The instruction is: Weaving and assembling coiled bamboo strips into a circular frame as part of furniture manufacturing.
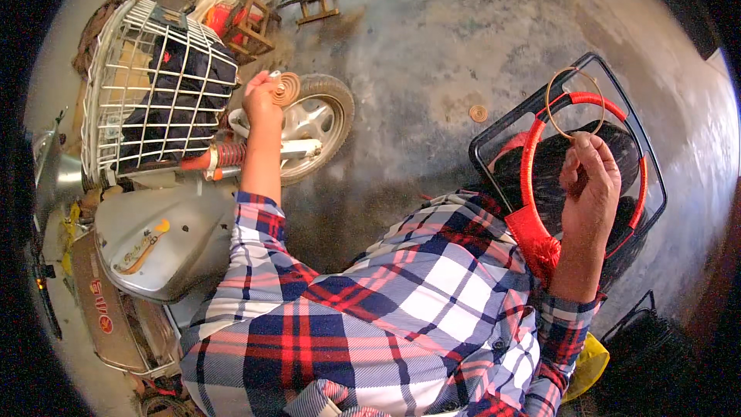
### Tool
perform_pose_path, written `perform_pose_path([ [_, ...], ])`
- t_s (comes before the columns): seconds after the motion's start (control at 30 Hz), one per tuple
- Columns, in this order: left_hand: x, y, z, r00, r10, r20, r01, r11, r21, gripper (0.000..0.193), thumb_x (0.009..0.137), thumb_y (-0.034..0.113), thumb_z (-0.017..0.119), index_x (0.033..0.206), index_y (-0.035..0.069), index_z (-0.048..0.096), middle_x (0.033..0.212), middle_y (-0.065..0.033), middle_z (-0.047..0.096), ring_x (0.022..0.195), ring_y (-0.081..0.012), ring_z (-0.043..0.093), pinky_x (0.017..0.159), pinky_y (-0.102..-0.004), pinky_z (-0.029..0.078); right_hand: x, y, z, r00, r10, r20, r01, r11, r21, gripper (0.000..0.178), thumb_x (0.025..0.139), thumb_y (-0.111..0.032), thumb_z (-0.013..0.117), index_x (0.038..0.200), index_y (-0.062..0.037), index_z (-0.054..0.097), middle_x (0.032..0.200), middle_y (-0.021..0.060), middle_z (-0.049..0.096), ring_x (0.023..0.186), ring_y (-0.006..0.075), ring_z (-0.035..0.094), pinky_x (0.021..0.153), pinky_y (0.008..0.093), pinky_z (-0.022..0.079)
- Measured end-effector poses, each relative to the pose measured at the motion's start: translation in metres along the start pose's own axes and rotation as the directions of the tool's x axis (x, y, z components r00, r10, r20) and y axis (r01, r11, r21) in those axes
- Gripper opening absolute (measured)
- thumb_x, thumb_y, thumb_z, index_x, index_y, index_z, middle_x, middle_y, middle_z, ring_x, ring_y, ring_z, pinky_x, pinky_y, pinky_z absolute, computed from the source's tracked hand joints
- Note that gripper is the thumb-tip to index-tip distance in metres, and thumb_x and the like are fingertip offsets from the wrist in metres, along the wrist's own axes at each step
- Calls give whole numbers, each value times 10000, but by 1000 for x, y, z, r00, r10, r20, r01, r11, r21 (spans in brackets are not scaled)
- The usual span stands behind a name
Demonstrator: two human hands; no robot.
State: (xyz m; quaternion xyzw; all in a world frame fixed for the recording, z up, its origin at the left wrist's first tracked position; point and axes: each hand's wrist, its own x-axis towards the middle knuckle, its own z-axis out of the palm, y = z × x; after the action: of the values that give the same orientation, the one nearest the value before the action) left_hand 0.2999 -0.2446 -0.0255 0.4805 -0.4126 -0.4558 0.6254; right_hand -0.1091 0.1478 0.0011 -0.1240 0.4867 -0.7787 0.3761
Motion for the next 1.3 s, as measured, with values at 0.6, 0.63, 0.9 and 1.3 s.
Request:
perform_pose_path([
  [0.6,53,-11,-37,981,-32,-192,45,997,67,279,749,-109,608,1021,-49,630,968,-139,658,867,-281,685,788,-389,582,0,1,-1,998,8,-65,-11,999,-41,148,941,-165,687,1007,-34,667,715,-21,548,558,47,442,481,190,311],
  [0.63,50,-9,-34,978,-7,-207,30,994,108,286,740,-107,622,1019,-47,632,976,-134,659,878,-279,685,795,-390,581,1,2,-1,998,7,-56,-10,999,-41,147,942,-165,685,1006,-35,666,714,-21,548,558,47,441,480,191,309],
  [0.9,45,-22,-30,982,26,-189,-19,999,35,381,624,-134,689,989,-33,643,964,-138,667,837,-287,679,768,-429,590,1,-3,-1,1000,-4,-19,3,998,-61,144,944,-160,668,1000,-27,660,733,-19,550,588,46,450,492,200,303],
  [1.3,95,-44,-82,942,282,-182,-213,921,327,130,782,-52,608,867,-29,704,897,-150,691,745,-262,682,717,-357,579,-4,-13,-25,998,-4,-68,0,998,-66,157,916,-171,718,962,-31,665,734,-11,585,589,52,477,512,200,327],
])
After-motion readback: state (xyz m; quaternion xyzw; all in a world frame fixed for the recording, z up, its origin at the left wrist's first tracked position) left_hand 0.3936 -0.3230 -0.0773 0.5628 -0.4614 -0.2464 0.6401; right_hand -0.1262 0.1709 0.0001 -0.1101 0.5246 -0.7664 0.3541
